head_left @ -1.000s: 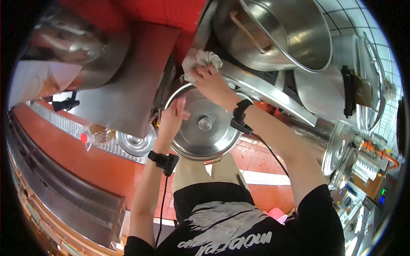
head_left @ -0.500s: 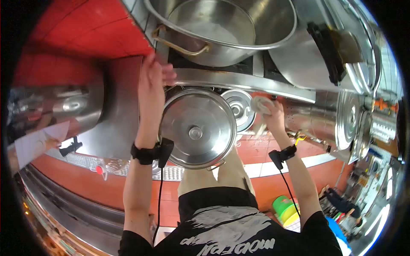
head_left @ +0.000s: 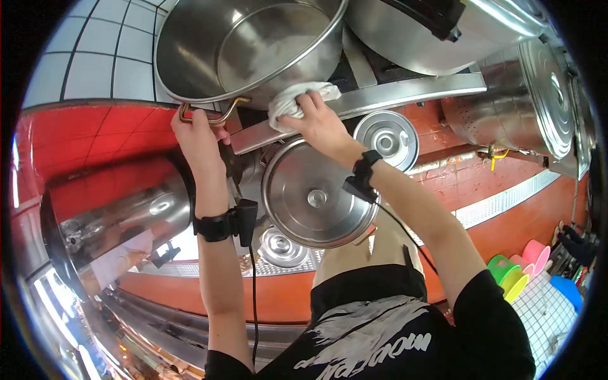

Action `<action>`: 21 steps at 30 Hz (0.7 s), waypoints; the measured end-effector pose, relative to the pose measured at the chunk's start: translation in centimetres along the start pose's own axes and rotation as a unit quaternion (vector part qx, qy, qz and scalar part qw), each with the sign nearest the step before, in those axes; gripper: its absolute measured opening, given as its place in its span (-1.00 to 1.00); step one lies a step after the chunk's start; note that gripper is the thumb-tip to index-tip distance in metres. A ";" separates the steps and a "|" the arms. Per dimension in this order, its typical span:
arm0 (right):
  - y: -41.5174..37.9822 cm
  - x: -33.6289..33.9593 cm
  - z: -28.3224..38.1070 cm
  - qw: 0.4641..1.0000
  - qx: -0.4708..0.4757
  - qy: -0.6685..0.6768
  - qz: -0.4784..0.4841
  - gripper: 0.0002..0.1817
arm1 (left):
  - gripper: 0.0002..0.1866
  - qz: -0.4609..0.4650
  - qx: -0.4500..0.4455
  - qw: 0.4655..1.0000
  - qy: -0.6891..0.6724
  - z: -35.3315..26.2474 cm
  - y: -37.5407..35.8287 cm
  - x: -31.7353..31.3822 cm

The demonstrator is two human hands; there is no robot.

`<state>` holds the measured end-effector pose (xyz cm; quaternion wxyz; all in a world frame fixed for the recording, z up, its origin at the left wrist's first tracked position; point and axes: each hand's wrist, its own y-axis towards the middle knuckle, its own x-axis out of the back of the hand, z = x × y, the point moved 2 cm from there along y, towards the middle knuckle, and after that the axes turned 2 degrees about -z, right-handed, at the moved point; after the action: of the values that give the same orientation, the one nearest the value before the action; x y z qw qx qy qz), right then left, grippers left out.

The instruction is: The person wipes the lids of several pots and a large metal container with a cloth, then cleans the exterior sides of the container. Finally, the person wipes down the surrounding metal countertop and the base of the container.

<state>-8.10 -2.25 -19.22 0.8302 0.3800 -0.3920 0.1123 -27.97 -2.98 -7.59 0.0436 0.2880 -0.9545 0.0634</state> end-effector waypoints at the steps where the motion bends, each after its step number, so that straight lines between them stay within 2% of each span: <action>1: -0.6 -0.1 -0.8 1.000 0.010 -0.004 0.019 -0.51 | -0.67 0.002 0.001 1.000 -0.003 0.1 0.2 0.2; 4: -1.3 0.0 -1.1 0.998 -0.040 0.024 0.040 -0.52 | -0.73 -0.004 0.004 1.000 -0.006 -0.1 0.0 0.1; 5: -1.5 0.2 -0.4 0.996 -0.056 0.063 -0.008 -0.48 | -0.76 0.007 0.007 1.000 -0.010 -0.1 0.1 0.3; 6: -0.7 1.2 0.9 0.996 -0.060 0.065 -0.012 -0.48 | -0.78 0.019 0.010 1.000 -0.015 0.0 0.3 0.3; 7: 0.4 2.7 2.6 0.994 -0.038 0.079 -0.058 -0.44 | -0.78 0.024 0.010 1.000 -0.011 0.2 0.2 0.1; 9: 3.0 5.1 5.3 0.986 0.025 0.095 -0.136 -0.39 | -0.85 -0.040 0.029 0.999 -0.021 0.6 0.0 0.0; 10: 4.1 5.7 6.2 0.979 0.067 0.096 -0.168 -0.37 | -0.79 0.010 0.001 0.998 -0.070 1.1 0.1 0.4; 12: 4.8 5.8 6.2 0.984 0.049 0.063 -0.159 -0.39 | -0.72 -0.012 0.017 0.998 -0.066 1.6 -0.5 0.2; 14: 4.1 4.3 4.9 0.982 0.111 0.053 -0.144 -0.41 | -0.65 0.028 0.085 0.993 -0.072 2.6 1.2 1.2; 16: 2.3 3.4 3.0 0.986 0.092 0.058 -0.126 -0.46 | -0.63 0.050 0.046 0.995 -0.078 1.0 -0.1 -0.1; 18: 0.4 2.3 0.7 0.994 0.049 0.073 -0.059 -0.50 | -0.63 0.044 0.063 0.991 -0.107 1.6 0.2 0.2; 19: -0.4 2.1 -0.2 0.994 0.049 0.071 -0.060 -0.50 | -0.64 0.049 0.057 0.990 -0.116 1.7 0.7 0.2; 21: -1.6 1.9 -1.6 0.992 -0.056 0.111 -0.031 -0.52 | -0.66 0.039 0.043 0.992 -0.114 1.9 0.4 -0.1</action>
<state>-5.16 -2.34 -19.34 0.8917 0.3302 -0.2908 0.1059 -28.26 -2.88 -9.55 -0.0803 0.2580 -0.9600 0.0733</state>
